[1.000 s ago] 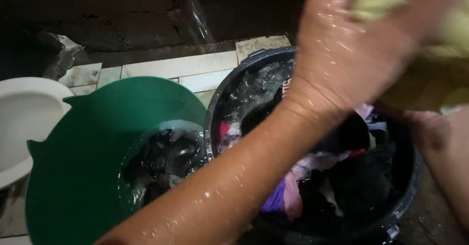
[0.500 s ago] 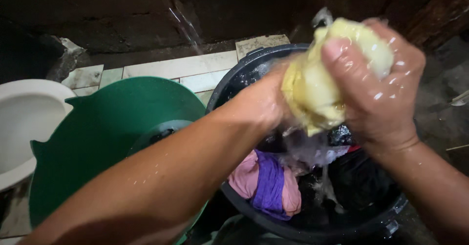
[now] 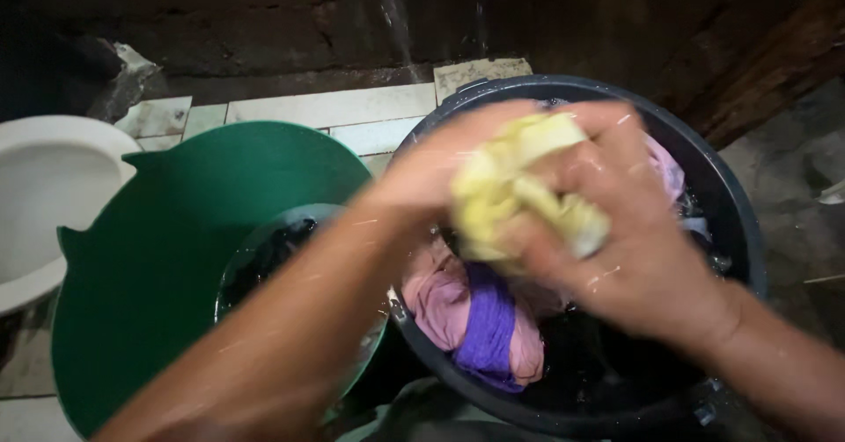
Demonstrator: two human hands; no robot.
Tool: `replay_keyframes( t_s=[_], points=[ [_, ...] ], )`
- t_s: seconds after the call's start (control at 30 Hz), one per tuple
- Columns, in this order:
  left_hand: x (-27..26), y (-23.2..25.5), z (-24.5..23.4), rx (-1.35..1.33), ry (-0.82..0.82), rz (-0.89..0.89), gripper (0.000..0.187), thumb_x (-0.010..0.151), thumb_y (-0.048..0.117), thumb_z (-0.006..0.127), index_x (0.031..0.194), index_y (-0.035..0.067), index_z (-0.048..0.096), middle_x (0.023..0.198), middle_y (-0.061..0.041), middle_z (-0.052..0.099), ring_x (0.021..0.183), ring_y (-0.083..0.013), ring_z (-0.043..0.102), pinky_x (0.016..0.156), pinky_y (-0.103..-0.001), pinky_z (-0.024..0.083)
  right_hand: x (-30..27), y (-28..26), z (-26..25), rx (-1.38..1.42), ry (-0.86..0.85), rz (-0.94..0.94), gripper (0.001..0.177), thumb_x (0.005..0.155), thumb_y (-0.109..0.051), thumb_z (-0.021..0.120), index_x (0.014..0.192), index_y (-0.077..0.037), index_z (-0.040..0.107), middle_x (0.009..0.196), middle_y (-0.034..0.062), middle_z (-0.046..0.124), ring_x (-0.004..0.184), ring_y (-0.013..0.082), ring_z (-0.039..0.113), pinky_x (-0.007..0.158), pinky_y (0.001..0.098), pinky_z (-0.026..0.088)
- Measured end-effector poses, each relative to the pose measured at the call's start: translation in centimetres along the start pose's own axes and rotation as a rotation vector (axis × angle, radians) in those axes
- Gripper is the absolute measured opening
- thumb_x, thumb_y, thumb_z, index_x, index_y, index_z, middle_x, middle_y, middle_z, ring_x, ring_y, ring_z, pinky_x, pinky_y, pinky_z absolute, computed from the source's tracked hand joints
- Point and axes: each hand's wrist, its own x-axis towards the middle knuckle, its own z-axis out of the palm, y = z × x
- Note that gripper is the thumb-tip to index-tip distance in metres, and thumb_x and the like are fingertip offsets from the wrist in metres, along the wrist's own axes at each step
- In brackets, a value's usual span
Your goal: The person washes clothes by hand in buckets, using a knife to open detergent packets and then scrubbing, rinsing, and wringing the garments.
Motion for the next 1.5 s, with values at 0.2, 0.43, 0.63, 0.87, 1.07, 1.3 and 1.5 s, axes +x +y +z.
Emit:
replay_keyframes(
  t_s=[0.2,0.43,0.63,0.87,1.07,1.3,1.5],
  points=[
    [-13.3,10.3,-3.8,0.794,0.881,-1.01,0.045,0.089,0.04,0.064,0.108,0.002,0.077,0.103,-0.02,0.078,0.087,-0.0313,0.075,0.077,-0.045,0.059,0.7,3.6,0.4,-0.191,-0.386,0.286,0.08,0.08,-0.056,0.081,0.147,-0.019,0.057,0.164,0.0248,0.036,0.149,0.0441,0.032,0.11,0.0619,0.034],
    [-15.7,7.8,-3.7,1.09,0.717,-1.028,0.057,0.082,0.047,0.076,0.127,0.014,0.064,0.124,-0.016,0.068,0.114,-0.0288,0.065,0.096,-0.043,0.053,3.5,9.0,1.1,-0.4,-0.557,0.885,0.083,0.074,-0.046,0.085,0.145,-0.019,0.053,0.135,0.0203,0.062,0.121,0.0369,0.062,0.102,0.0526,0.052],
    [-7.2,2.6,-2.0,0.544,0.472,-0.413,0.068,0.093,0.057,0.067,0.144,0.017,0.047,0.128,-0.013,0.066,0.117,-0.0259,0.065,0.093,-0.045,0.055,6.8,4.5,-2.0,0.186,-0.105,0.965,0.019,0.098,-0.012,0.066,0.117,-0.012,0.068,0.099,0.0141,0.076,0.083,0.0243,0.074,0.069,0.0365,0.062],
    [-1.2,-1.0,-2.8,0.725,0.45,-0.201,0.061,0.09,0.054,0.068,0.133,0.011,0.071,0.129,-0.023,0.077,0.12,-0.0379,0.07,0.102,-0.046,0.058,5.5,11.0,-1.1,-0.449,-0.136,0.387,0.031,0.094,-0.024,0.074,0.123,-0.014,0.072,0.115,0.0185,0.07,0.106,0.0348,0.066,0.09,0.0456,0.054],
    [1.7,-2.9,0.2,1.097,0.367,-0.774,0.076,0.089,0.061,0.06,0.155,0.036,0.032,0.159,-0.016,0.031,0.149,-0.0441,0.021,0.115,-0.064,0.025,2.3,16.2,7.2,-0.441,-0.554,0.941,0.058,0.096,-0.063,0.043,0.146,-0.035,0.057,0.154,0.0086,0.05,0.139,0.0366,0.048,0.112,0.0578,0.033],
    [3.1,-9.7,-2.9,1.098,0.561,-0.586,0.076,0.097,0.071,0.043,0.156,0.024,0.036,0.16,-0.024,0.031,0.147,-0.0456,0.027,0.119,-0.057,0.026,0.9,24.6,11.9,-0.408,-0.438,0.744,0.059,0.102,-0.057,0.042,0.141,-0.016,0.059,0.144,0.0213,0.056,0.135,0.0435,0.049,0.112,0.0582,0.038],
    [4.6,-12.7,-4.0,1.238,0.617,-0.604,0.066,0.097,0.06,0.041,0.149,0.02,0.046,0.15,-0.02,0.045,0.137,-0.0442,0.036,0.112,-0.062,0.034,-0.9,27.2,15.4,-0.675,-0.226,0.739,0.055,0.11,-0.058,0.048,0.124,-0.009,0.068,0.118,0.0266,0.068,0.114,0.0447,0.063,0.11,0.0637,0.036]
  ],
)
